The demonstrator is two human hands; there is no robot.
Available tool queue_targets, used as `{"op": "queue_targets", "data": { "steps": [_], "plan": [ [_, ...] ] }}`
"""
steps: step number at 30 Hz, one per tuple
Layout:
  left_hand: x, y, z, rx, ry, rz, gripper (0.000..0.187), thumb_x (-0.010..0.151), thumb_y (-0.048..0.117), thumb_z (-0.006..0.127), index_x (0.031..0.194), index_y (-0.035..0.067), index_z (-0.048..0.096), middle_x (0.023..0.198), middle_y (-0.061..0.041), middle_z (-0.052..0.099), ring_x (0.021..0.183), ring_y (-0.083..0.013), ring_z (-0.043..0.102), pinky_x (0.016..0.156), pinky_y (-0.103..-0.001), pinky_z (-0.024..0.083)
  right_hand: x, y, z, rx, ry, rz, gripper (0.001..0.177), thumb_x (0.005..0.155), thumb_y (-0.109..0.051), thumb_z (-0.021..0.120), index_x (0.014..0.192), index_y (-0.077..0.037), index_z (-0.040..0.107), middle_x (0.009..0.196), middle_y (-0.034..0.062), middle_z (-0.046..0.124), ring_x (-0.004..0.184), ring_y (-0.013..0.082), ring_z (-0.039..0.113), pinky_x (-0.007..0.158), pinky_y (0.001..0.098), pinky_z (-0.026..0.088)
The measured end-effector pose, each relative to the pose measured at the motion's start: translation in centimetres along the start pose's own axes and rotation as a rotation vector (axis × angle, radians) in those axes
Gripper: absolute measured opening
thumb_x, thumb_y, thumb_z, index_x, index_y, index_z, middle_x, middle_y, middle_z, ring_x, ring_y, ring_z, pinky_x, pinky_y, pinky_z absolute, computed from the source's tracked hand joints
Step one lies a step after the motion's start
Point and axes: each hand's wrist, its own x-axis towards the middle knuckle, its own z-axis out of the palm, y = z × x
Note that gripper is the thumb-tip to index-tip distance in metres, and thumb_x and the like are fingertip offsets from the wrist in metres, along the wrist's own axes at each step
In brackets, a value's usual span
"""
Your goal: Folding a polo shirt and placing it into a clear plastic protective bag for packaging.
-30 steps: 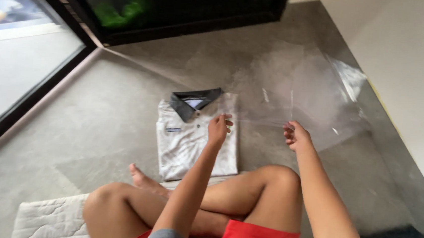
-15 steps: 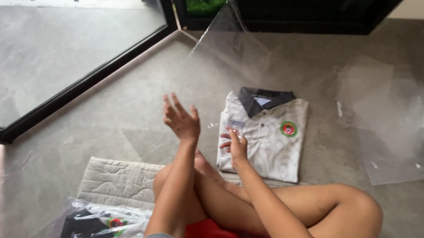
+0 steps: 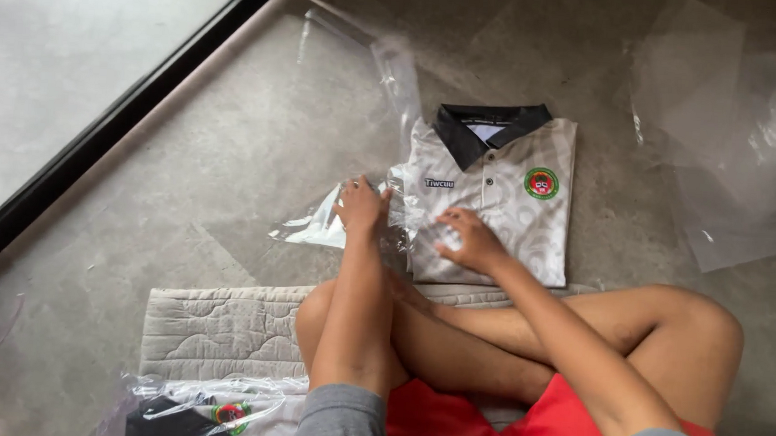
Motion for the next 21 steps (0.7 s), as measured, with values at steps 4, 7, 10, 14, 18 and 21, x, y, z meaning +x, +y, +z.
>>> {"op": "queue_targets", "data": {
  "steps": [4, 7, 10, 14, 18, 21],
  "plan": [
    [-1.6, 1.8, -2.2, -0.018, 0.074, -0.117, 0.069, 0.084, 0.059, 0.047, 0.134, 0.013, 0.039, 0.140, -0.017, 0.035, 0.128, -0.0376, 0.036, 0.098, -0.055, 0.029, -0.2, 4.1, -2.9, -0.394, 0.075, 0.007, 0.052, 0.077, -0.041, 0.058, 0.125, -0.020, 0.055, 0.125, 0.0163, 0.051, 0.118, 0.0345, 0.048, 0.094, 0.0447, 0.041],
    [-2.7, 2.5, -3.3, 0.007, 0.084, -0.138, 0.072, 0.086, 0.059, 0.045, 0.139, 0.012, 0.033, 0.143, -0.018, 0.031, 0.129, -0.0395, 0.034, 0.097, -0.054, 0.031, -0.1, 6.7, -3.3, -0.687, 0.075, -0.029, 0.058, 0.080, -0.048, 0.050, 0.133, -0.026, 0.045, 0.139, 0.0114, 0.039, 0.129, 0.0297, 0.038, 0.100, 0.0419, 0.037],
    [-2.5, 2.2, -2.9, -0.029, 0.044, -0.155, 0.074, 0.085, 0.060, 0.046, 0.139, 0.011, 0.034, 0.142, -0.019, 0.031, 0.127, -0.0428, 0.034, 0.096, -0.056, 0.031, 0.7, 8.2, -2.4, -0.767, 0.014, -0.092, 0.061, 0.081, -0.051, 0.046, 0.138, -0.030, 0.036, 0.146, 0.0104, 0.029, 0.134, 0.0296, 0.030, 0.105, 0.0446, 0.031],
    [-3.6, 2.6, -4.5, -0.096, 0.053, -0.180, 0.065, 0.087, 0.052, 0.047, 0.134, 0.009, 0.040, 0.141, -0.021, 0.032, 0.127, -0.0445, 0.032, 0.096, -0.057, 0.032, 2.1, 8.8, -1.3, -0.700, -0.046, -0.031, 0.065, 0.079, -0.057, 0.041, 0.139, -0.036, 0.029, 0.150, 0.0085, 0.021, 0.138, 0.0277, 0.021, 0.109, 0.0451, 0.023],
    [-3.7, 3.4, -5.5, -0.145, 0.088, -0.219, 0.058, 0.088, 0.052, 0.045, 0.127, 0.008, 0.046, 0.140, -0.021, 0.033, 0.127, -0.0455, 0.032, 0.096, -0.058, 0.032, 2.7, 8.1, -1.7, -0.614, -0.087, 0.066, 0.069, 0.078, -0.057, 0.041, 0.142, -0.037, 0.025, 0.149, 0.0103, 0.023, 0.138, 0.0288, 0.020, 0.109, 0.0451, 0.020],
    [-3.5, 3.7, -5.8, -0.166, 0.103, -0.228, 0.055, 0.090, 0.051, 0.042, 0.123, 0.007, 0.049, 0.138, -0.020, 0.033, 0.128, -0.0451, 0.030, 0.097, -0.058, 0.031, 3.1, 8.7, -1.4, -0.596, 0.002, 0.128, 0.066, 0.080, -0.053, 0.044, 0.141, -0.035, 0.028, 0.148, 0.0115, 0.026, 0.138, 0.0281, 0.020, 0.109, 0.0452, 0.019]
  ]
}}
